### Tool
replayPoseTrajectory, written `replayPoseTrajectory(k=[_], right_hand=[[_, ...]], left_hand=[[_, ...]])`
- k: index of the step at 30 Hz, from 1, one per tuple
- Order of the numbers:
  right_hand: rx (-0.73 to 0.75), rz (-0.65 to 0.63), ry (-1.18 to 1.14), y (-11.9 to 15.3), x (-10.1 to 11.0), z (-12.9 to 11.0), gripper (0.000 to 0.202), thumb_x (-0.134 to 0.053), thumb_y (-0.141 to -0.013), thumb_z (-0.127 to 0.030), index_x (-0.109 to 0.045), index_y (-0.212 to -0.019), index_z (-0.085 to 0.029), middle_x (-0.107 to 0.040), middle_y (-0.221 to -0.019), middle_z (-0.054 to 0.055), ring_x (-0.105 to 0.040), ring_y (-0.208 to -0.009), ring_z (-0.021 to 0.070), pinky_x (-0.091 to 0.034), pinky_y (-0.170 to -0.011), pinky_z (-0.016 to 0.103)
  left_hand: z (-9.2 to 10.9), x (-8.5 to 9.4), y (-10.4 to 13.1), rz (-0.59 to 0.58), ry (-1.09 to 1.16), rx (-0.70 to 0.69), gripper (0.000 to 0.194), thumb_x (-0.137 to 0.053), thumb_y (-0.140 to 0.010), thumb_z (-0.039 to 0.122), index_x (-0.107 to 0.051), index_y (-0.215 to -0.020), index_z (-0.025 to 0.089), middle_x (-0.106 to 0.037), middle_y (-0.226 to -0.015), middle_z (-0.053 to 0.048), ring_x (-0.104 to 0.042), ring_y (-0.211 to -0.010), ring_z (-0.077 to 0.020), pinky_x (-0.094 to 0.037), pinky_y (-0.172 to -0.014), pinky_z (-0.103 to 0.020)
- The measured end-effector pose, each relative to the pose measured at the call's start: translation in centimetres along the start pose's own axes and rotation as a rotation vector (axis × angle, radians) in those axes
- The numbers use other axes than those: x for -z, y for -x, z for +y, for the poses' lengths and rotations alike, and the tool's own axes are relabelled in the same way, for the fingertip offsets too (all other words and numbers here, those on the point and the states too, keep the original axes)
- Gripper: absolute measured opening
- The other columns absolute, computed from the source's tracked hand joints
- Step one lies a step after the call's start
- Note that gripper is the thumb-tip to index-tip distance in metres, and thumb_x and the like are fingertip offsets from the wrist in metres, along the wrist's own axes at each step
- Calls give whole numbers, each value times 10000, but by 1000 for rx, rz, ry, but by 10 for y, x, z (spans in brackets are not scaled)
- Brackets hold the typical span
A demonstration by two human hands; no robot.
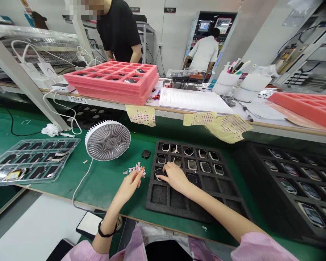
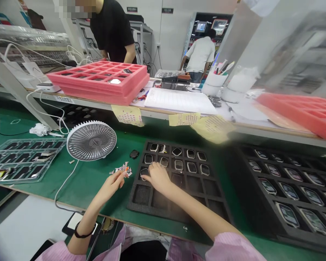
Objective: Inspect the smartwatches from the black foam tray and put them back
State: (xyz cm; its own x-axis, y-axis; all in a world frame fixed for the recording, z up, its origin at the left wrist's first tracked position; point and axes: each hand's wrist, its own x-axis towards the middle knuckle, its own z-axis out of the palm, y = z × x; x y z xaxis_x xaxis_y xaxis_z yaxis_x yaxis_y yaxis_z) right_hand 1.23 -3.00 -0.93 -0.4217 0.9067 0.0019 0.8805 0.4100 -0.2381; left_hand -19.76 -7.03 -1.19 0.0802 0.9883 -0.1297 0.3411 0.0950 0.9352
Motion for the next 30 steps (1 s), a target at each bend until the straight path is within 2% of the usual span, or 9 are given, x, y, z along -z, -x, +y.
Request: replayPoseTrajectory(k=[4,6,9,11,13,16,22,24,30], right_hand=[[-34,3,-291,-6,-5,-4,164,-651,-811,-282,-540,-877,-181,-622,-858,60,-583,-823,221,-408,-678,304],[-28,29,-543,-8,-6,-4,140,-596,-823,-225,-501,-923,-202,-605,-773,4,-573,-723,172,-389,-640,274],[-46,54,-1127,-7,0,-6,215,-566,-831,-321,-467,-991,-217,-539,-670,-51,-507,-569,117,-346,-521,221],[-111,3,-1502,-4,7,-9,281,-591,-808,-406,-469,-980,-220,-488,-618,-72,-452,-489,92,-280,-430,191],[-170,-61,-1728,-1,14,-14,299,-636,-776,-427,-469,-913,-220,-471,-585,-82,-417,-435,71,-232,-381,171],[-202,-92,-1841,3,19,-19,309,-676,-758,-417,-457,-847,-217,-490,-562,-87,-407,-385,55,-245,-343,158],[-190,-73,-1831,5,17,-22,328,-693,-748,-427,-466,-838,-208,-492,-517,-99,-423,-337,56,-299,-312,157],[-187,-94,-1854,5,17,-23,324,-691,-749,-423,-463,-826,-206,-482,-495,-103,-389,-312,46,-255,-298,148],[-294,-186,-2127,5,15,-28,350,-725,-707,-372,-428,-773,-197,-462,-515,-107,-135,-313,-14,-38,-313,149]], left_hand=[[1,-8,3,-80,114,21,413,-424,-833,582,-509,-799,180,-409,-497,79,-278,-389,-72,-229,-405,-193],[4,-16,5,-117,194,48,443,-429,-810,623,-489,-791,185,-377,-485,95,-219,-349,-54,-186,-361,-185],[11,-32,10,-144,305,81,478,-436,-794,655,-490,-782,181,-333,-471,107,-188,-333,-42,-153,-328,-170],[16,-43,13,-160,352,81,487,-436,-801,655,-503,-775,173,-323,-463,105,-188,-335,-39,-151,-321,-162],[19,-52,14,-176,388,69,491,-436,-808,653,-511,-770,169,-323,-458,104,-188,-333,-36,-157,-315,-158],[24,-59,15,-194,419,49,479,-446,-818,638,-514,-760,167,-326,-446,103,-191,-324,-33,-163,-310,-156],[30,-59,14,-192,417,31,482,-468,-817,627,-531,-732,156,-336,-415,99,-204,-309,-29,-163,-311,-161],[31,-59,13,-207,430,27,483,-480,-809,629,-537,-735,155,-333,-400,102,-200,-300,-28,-156,-307,-163],[32,-62,12,-220,539,25,465,-521,-797,619,-509,-715,161,-321,-398,112,-158,-302,-17,-126,-304,-159]])
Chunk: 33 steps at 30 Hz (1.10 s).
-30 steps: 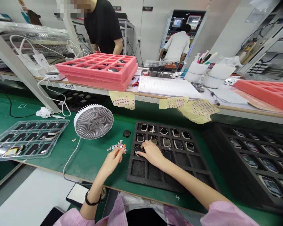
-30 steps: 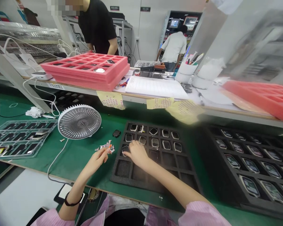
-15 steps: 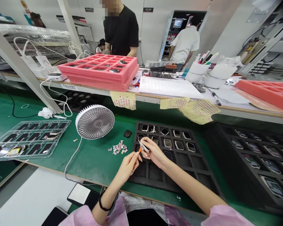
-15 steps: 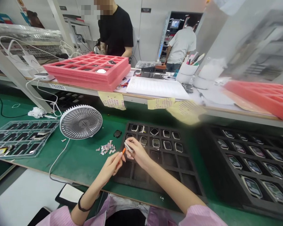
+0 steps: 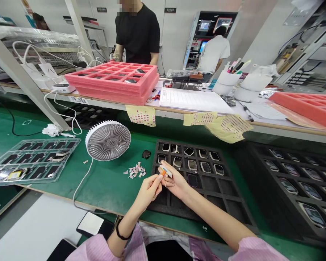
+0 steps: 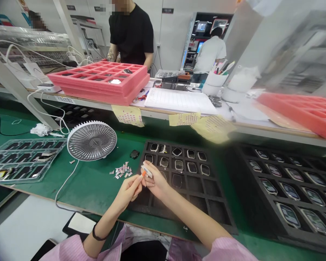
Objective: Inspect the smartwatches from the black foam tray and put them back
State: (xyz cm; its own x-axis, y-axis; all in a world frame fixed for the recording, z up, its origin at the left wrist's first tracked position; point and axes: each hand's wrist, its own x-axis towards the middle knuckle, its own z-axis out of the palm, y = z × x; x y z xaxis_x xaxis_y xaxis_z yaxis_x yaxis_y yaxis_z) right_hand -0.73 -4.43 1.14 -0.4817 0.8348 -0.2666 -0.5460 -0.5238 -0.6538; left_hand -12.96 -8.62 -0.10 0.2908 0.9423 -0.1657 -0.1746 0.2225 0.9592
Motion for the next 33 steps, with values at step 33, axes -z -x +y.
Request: replayPoseTrajectory(k=[33], right_hand=[[495,295,1888,9,31,-11,97,-502,-900,-213,-590,-872,-181,-598,-942,78,-559,-936,229,-448,-817,343]], left_hand=[[1,64,-3,344,-887,-48,370,-406,-850,467,-544,-648,190,-527,-559,-9,-511,-549,-181,-295,-546,-253]])
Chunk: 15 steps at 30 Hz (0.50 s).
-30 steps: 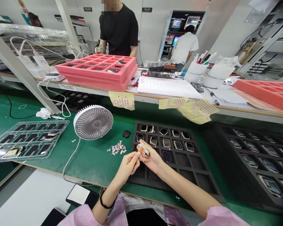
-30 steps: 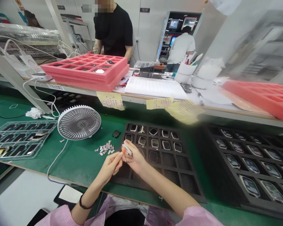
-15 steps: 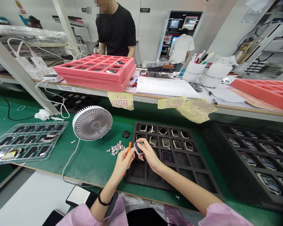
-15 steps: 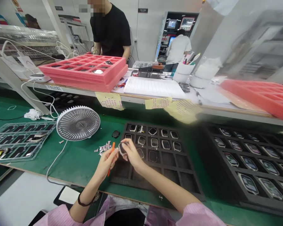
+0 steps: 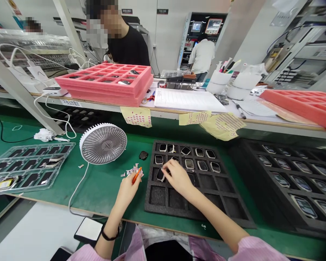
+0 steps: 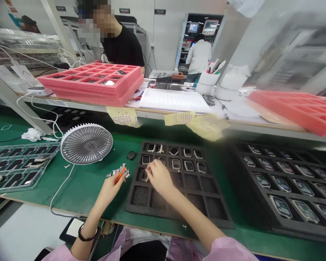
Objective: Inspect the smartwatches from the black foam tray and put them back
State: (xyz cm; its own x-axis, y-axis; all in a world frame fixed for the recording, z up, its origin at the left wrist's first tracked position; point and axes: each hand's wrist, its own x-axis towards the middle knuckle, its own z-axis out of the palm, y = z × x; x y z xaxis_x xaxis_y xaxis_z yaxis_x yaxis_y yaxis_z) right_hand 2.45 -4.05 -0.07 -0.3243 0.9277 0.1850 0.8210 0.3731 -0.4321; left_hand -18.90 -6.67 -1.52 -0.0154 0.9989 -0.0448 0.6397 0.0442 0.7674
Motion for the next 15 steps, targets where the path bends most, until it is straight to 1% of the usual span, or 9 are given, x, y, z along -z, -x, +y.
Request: replayPoseTrajectory(k=[3,5,7,9,11,13,15], right_hand=[[-173,-30,218,11,12,11,136,-567,-876,-275,-578,-797,-164,-603,-891,103,-567,-897,273,-453,-752,364],[-228,-83,274,18,12,16,167,-596,-862,-307,-572,-794,-156,-607,-888,113,-577,-895,283,-452,-728,357],[-234,-100,270,22,7,19,169,-606,-858,-317,-564,-817,-158,-607,-884,103,-586,-878,268,-450,-710,339],[-236,-84,266,23,2,20,177,-614,-853,-329,-557,-861,-162,-605,-895,98,-590,-870,256,-450,-696,325],[-247,-79,286,23,0,21,205,-611,-853,-351,-551,-888,-158,-604,-914,111,-592,-898,268,-453,-694,327],[-251,-96,294,23,1,21,225,-597,-858,-376,-546,-865,-156,-603,-925,125,-591,-926,283,-454,-704,336],[-254,-104,271,22,2,23,233,-595,-854,-388,-532,-821,-165,-601,-922,128,-590,-930,289,-450,-699,339]], left_hand=[[-2,5,-1,-6,-88,37,348,-383,-871,419,-584,-709,187,-577,-594,-30,-549,-579,-200,-293,-545,-252],[-3,6,-2,-7,-132,52,331,-378,-884,387,-606,-753,185,-613,-627,-43,-575,-601,-209,-298,-545,-250],[-4,7,-2,-8,-156,52,320,-381,-894,368,-617,-778,185,-651,-678,-56,-606,-639,-216,-315,-555,-246],[-4,7,-2,-6,-169,41,317,-379,-906,363,-619,-795,188,-676,-727,-68,-633,-680,-224,-333,-568,-243],[-5,9,-1,13,-195,47,311,-379,-913,373,-610,-813,190,-678,-733,-75,-645,-701,-236,-342,-571,-243],[-4,10,1,41,-218,75,299,-380,-913,394,-588,-844,191,-662,-701,-70,-641,-685,-247,-340,-562,-246],[-2,10,3,55,-194,91,286,-386,-907,416,-561,-878,193,-644,-683,-57,-622,-645,-242,-340,-562,-251]])
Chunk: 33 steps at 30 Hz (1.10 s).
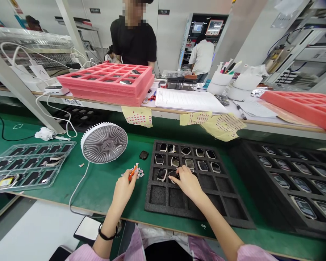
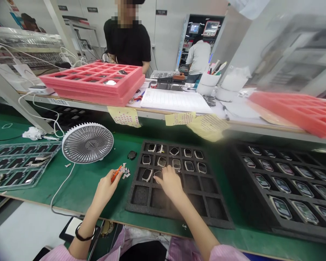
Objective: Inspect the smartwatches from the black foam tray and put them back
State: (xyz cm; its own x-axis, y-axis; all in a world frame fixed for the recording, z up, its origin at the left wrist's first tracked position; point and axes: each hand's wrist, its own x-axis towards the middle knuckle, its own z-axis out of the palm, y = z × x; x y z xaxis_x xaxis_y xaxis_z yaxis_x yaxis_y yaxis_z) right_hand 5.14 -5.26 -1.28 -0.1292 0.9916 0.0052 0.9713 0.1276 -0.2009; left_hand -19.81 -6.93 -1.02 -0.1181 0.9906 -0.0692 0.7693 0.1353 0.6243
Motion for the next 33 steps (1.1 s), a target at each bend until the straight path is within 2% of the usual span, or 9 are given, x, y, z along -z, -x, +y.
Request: replayPoseTrajectory(k=[4,7,9,11,14,17,22,29,33], right_hand=[[12,25,-166,-1,-3,4,222,-623,-811,-349,-467,-751,-204,-592,-829,66,-587,-810,236,-415,-640,299],[22,59,-386,0,-8,6,159,-565,-819,-281,-430,-761,-219,-551,-709,0,-540,-647,175,-372,-585,266],[22,105,-636,1,-8,5,123,-538,-833,-287,-433,-828,-223,-549,-694,-15,-531,-617,158,-374,-578,257],[10,121,-988,3,-2,-1,210,-558,-834,-351,-439,-959,-230,-567,-717,-19,-536,-601,147,-389,-545,243],[-41,16,-1487,9,14,-14,381,-609,-806,-437,-441,-1086,-240,-570,-704,-31,-528,-548,125,-380,-455,208],[-85,-83,-1747,14,26,-27,326,-645,-792,-429,-495,-993,-220,-554,-638,-45,-508,-486,95,-370,-413,183],[-123,-128,-1883,16,25,-36,275,-667,-792,-413,-498,-841,-201,-522,-550,-70,-417,-351,50,-297,-320,149],[-142,-147,-1924,14,23,-35,309,-693,-771,-425,-490,-803,-195,-490,-470,-90,-386,-305,43,-269,-296,131],[-142,-190,-1971,14,18,-34,292,-688,-781,-413,-498,-780,-191,-451,-433,-106,-268,-274,8,-159,-293,115]], left_hand=[[13,-5,6,-40,209,-83,287,-391,-894,441,-540,-898,195,-606,-679,-19,-559,-583,-187,-352,-584,-250],[28,-14,12,-185,409,-191,320,-355,-909,451,-523,-836,189,-489,-566,31,-478,-541,-146,-334,-566,-234],[39,-21,18,-315,538,-238,349,-335,-921,459,-513,-806,183,-421,-521,56,-407,-497,-117,-319,-544,-221],[49,-27,22,-417,643,-246,372,-332,-926,474,-513,-793,177,-386,-502,72,-340,-448,-92,-295,-503,-209],[61,-34,28,-496,739,-242,394,-341,-922,492,-523,-782,171,-356,-483,85,-270,-394,-69,-246,-438,-199],[71,-38,31,-510,772,-250,396,-356,-918,488,-531,-772,163,-352,-471,86,-255,-369,-59,-219,-400,-195],[77,-40,33,-530,834,-241,402,-376,-909,492,-509,-719,163,-342,-449,91,-233,-344,-49,-210,-374,-192],[75,-40,32,-514,829,-225,421,-390,-896,517,-517,-710,161,-343,-423,95,-236,-328,-49,-205,-370,-193],[76,-38,31,-555,830,-226,424,-403,-885,524,-556,-746,154,-353,-410,93,-236,-329,-54,-196,-376,-196]])
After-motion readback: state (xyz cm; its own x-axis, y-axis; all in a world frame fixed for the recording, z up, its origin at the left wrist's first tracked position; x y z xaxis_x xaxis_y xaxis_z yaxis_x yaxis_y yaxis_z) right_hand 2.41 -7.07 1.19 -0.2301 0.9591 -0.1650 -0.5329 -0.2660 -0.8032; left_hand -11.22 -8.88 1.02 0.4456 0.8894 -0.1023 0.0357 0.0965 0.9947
